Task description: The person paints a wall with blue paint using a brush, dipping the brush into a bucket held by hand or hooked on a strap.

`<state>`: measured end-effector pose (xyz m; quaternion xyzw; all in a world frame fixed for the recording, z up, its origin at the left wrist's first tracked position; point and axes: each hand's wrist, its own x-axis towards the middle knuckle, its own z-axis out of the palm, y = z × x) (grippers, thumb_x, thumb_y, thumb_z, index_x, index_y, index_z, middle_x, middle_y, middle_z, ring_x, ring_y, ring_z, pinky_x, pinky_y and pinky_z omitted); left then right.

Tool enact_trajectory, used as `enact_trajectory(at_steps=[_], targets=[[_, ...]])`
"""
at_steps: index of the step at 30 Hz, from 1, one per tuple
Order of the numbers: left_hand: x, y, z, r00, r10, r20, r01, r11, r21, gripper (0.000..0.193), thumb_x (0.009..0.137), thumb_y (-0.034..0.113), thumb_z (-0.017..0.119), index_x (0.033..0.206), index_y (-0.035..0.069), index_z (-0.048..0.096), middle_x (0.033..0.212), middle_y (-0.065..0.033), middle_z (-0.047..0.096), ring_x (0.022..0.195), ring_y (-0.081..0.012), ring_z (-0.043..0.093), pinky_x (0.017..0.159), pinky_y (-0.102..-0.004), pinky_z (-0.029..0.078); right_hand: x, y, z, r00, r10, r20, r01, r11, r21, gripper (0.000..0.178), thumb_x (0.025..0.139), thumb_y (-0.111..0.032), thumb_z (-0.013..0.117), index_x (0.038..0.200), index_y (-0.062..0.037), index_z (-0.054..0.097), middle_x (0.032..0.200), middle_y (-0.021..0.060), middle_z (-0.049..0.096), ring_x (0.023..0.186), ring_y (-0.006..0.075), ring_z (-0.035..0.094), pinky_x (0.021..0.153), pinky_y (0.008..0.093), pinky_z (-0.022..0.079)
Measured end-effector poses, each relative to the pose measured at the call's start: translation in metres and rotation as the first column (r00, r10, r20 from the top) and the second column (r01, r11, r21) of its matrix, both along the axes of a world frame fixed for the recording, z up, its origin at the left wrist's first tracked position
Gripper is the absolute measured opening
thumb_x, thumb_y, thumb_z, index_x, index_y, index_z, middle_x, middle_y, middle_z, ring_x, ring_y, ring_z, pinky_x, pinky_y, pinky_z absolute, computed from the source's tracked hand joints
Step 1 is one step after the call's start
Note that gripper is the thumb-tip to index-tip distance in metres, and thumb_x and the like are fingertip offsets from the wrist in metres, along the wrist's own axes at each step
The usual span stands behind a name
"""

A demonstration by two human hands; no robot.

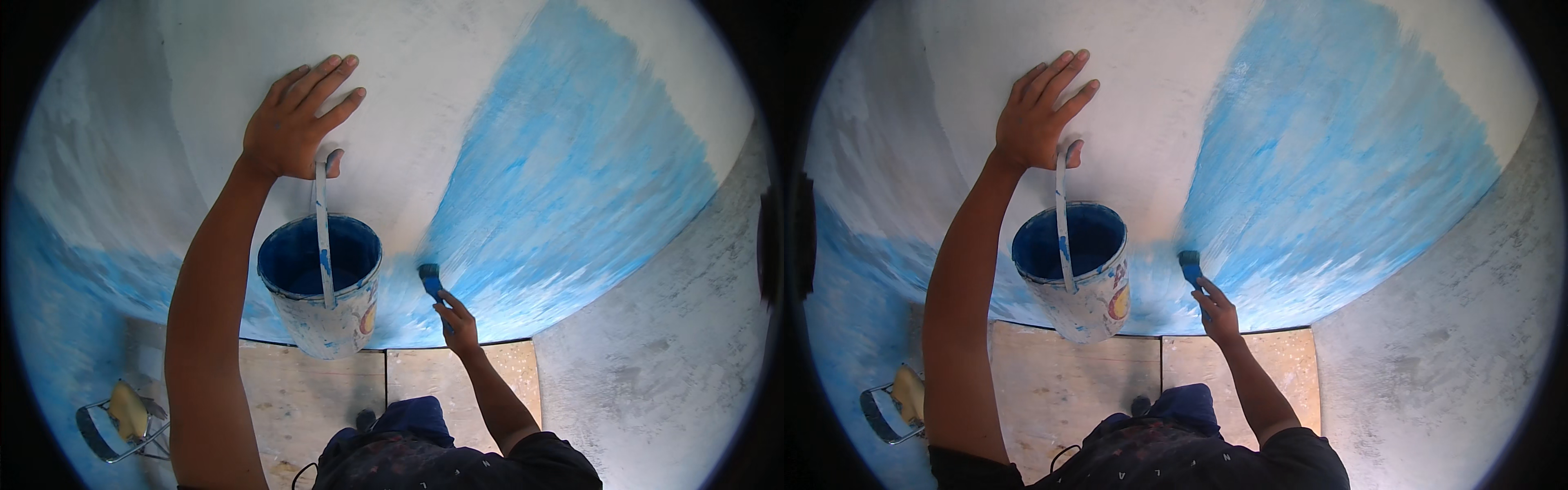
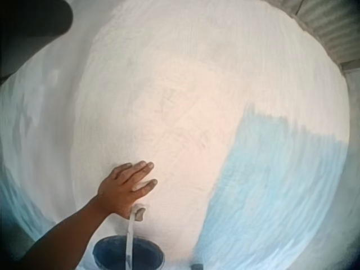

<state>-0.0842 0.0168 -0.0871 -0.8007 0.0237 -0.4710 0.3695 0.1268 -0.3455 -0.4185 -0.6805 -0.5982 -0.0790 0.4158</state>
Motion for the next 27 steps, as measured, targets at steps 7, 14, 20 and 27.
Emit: enact_trajectory(at_steps=[7,14,20,27], targets=[[0.002,-0.002,0.004,1.000,0.022,0.002,-0.022,1.000,-0.003,0.063,0.090,0.056,0.050,0.137,0.018,0.068,0.161,-0.0112,0.047,0.150,-0.0275,0.040,0.121,-0.0493,0.031,-0.010,-0.004,-0.062,0.991,-0.014,-0.135,-0.034,0.938,-0.345,0.032,0.089,0.000,0.068,0.117,-0.0146,0.073,0.138,0.0086,0.065,0.117,0.0351,0.067,0.093,0.0458,0.058],[-0.005,0.004,-0.001,0.999,0.055,-0.001,-0.055,0.998,0.019,0.064,0.090,0.057,0.049,0.140,0.020,0.064,0.162,-0.0090,0.044,0.151,-0.0268,0.036,0.120,-0.0496,0.029,-0.018,0.006,0.073,0.995,-0.069,0.070,0.051,0.973,0.224,0.041,0.078,0.016,0.068,0.112,-0.0058,0.074,0.134,0.0189,0.066,0.116,0.0371,0.070,0.088,0.0406,0.062],[-0.004,0.002,0.005,0.999,0.051,-0.002,-0.051,0.997,0.051,0.061,0.090,0.055,0.049,0.140,0.021,0.062,0.160,-0.0108,0.046,0.148,-0.0304,0.041,0.116,-0.0491,0.032,-0.022,0.005,0.006,0.984,-0.173,0.038,0.166,0.974,0.156,0.042,0.076,0.014,0.068,0.112,-0.0062,0.073,0.138,0.0174,0.064,0.128,0.0368,0.064,0.094,0.0409,0.062],[0.001,0.003,0.006,1.000,0.008,-0.011,-0.007,0.998,0.068,0.064,0.086,0.048,0.056,0.144,0.020,0.057,0.159,-0.0120,0.047,0.146,-0.0310,0.041,0.114,-0.0500,0.032,-0.034,-0.010,-0.143,0.972,-0.174,-0.155,0.119,0.943,-0.310,0.033,0.082,0.008,0.070,0.109,-0.0095,0.074,0.133,0.0129,0.068,0.120,0.0323,0.068,0.088,0.0421,0.060]])
